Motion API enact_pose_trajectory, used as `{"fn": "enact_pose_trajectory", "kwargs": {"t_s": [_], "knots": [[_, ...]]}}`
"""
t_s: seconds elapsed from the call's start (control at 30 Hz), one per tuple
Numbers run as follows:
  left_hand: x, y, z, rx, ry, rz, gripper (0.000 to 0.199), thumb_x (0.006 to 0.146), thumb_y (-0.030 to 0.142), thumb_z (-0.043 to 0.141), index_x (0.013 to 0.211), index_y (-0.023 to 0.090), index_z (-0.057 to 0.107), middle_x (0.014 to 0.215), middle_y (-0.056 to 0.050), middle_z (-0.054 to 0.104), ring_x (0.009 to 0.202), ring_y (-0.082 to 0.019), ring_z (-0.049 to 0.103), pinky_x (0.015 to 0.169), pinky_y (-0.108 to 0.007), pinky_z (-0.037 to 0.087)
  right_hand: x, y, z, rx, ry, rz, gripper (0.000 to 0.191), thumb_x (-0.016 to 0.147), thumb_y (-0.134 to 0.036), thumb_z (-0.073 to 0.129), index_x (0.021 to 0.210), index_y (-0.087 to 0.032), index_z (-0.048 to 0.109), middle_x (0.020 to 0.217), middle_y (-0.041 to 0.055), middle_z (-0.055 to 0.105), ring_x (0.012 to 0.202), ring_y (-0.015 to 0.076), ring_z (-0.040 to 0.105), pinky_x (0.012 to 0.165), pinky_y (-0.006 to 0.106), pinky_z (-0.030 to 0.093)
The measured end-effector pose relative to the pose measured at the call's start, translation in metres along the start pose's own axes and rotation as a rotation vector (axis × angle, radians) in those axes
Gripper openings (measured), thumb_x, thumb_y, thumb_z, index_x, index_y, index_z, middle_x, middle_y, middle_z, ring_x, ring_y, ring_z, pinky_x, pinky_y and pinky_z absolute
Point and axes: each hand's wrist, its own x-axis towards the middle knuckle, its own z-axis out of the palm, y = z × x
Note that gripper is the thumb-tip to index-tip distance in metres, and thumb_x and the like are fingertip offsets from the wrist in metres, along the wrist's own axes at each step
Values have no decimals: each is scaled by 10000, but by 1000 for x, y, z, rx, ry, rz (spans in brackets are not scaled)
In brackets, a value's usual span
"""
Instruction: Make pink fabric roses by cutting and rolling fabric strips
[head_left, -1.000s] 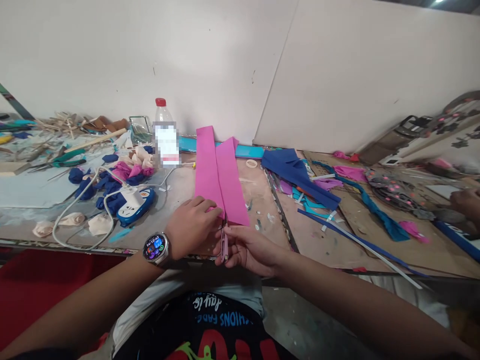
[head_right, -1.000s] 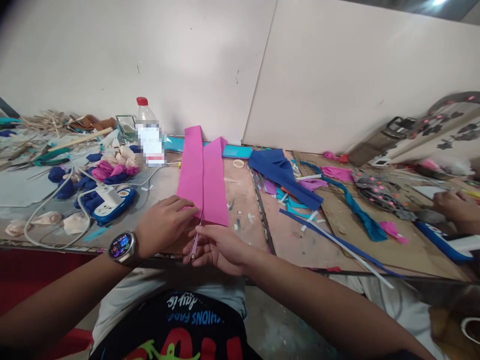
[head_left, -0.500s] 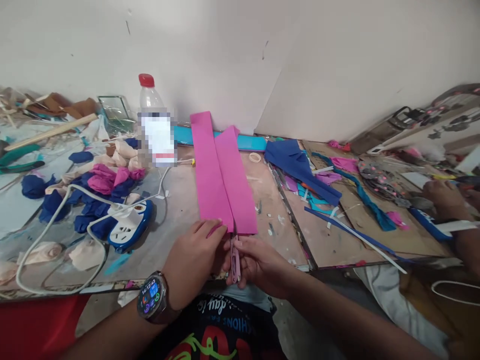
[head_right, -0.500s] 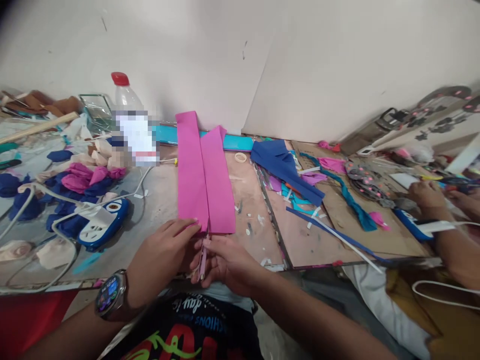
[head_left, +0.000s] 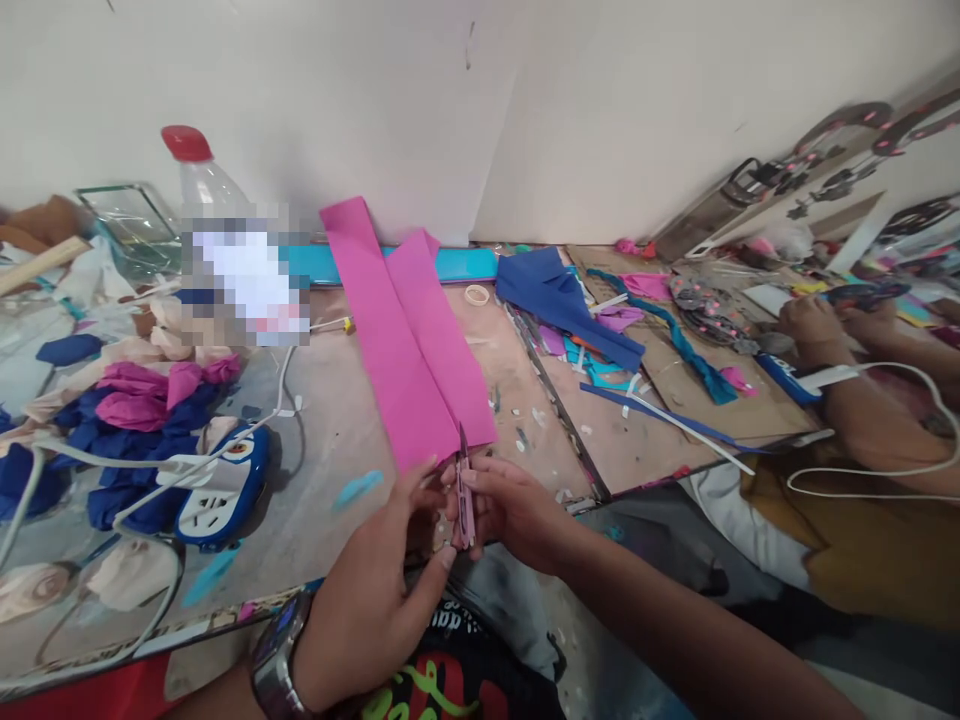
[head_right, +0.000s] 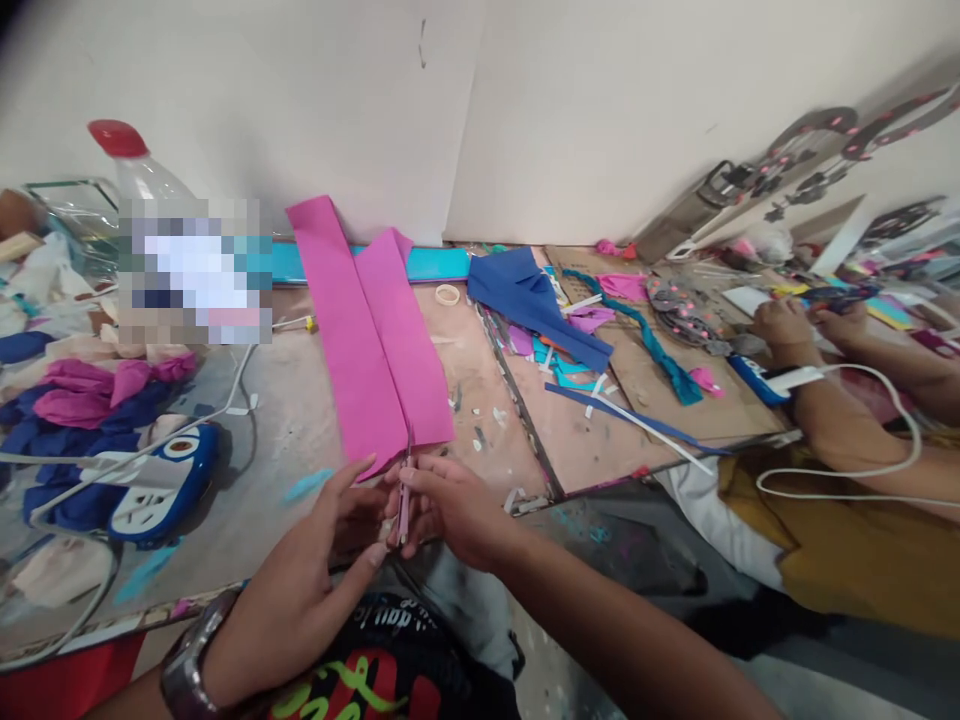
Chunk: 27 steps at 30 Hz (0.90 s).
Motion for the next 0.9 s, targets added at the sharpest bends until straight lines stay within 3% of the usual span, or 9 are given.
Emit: {"fn": "enact_pose_trajectory", "kwargs": {"t_s": [0.17,0.27,0.37,0.5,0.63,0.77,0.9], "knots": [[7,6,3,-437,-111,-155,674,1008,367,527,1578,331,168,1590,-163,422,1303,-259,594,1098,-479,501,-2,-11,-17,-25,-91,49,351,852,-407,734,1051,-146,608,743,33,709,565,179,717,432,226,555],[15,12,14,-718,-109,-176,634,1001,367,528,1567,342,243,1566,-143,441,1307,-260,577,1100,-485,491,1,-12,-27,-31,-155,47,374,841,-433,745,1042,-150,606,735,32,707,548,174,706,421,221,541],[25,21,31,-921,45,-214,648,994,358,531,1575,369,244,1507,-127,480,1196,-238,617,1031,-459,532,4,-8,-31,-27,-171,66,402,832,-458,755,1053,-159,602,715,12,689,524,163,690,412,213,517],[39,31,47,-1137,244,-271,714,959,307,599,1576,406,255,1302,-92,561,858,-159,617,709,-340,594,3,-5,-29,-15,-186,72,438,821,-504,762,1021,-150,600,717,15,693,520,156,680,401,210,511],[49,37,50,-1232,273,-295,720,931,313,630,1565,412,303,1062,-29,561,652,-114,534,516,-276,538,2,-5,-25,-6,-208,100,419,817,-489,774,984,-149,594,717,24,707,514,149,677,398,204,519],[52,39,53,-1230,293,-350,753,903,361,662,1577,340,328,862,14,537,547,-78,478,455,-202,452,1,-3,-22,51,-203,98,370,819,-444,770,960,-150,595,699,26,706,527,166,688,367,199,510],[48,35,55,-1168,238,-386,780,941,393,611,1617,311,230,648,69,435,481,-104,501,443,-205,422,-3,-3,-18,106,-207,100,315,827,-398,747,922,-140,593,699,35,705,506,159,675,343,185,486]]}}
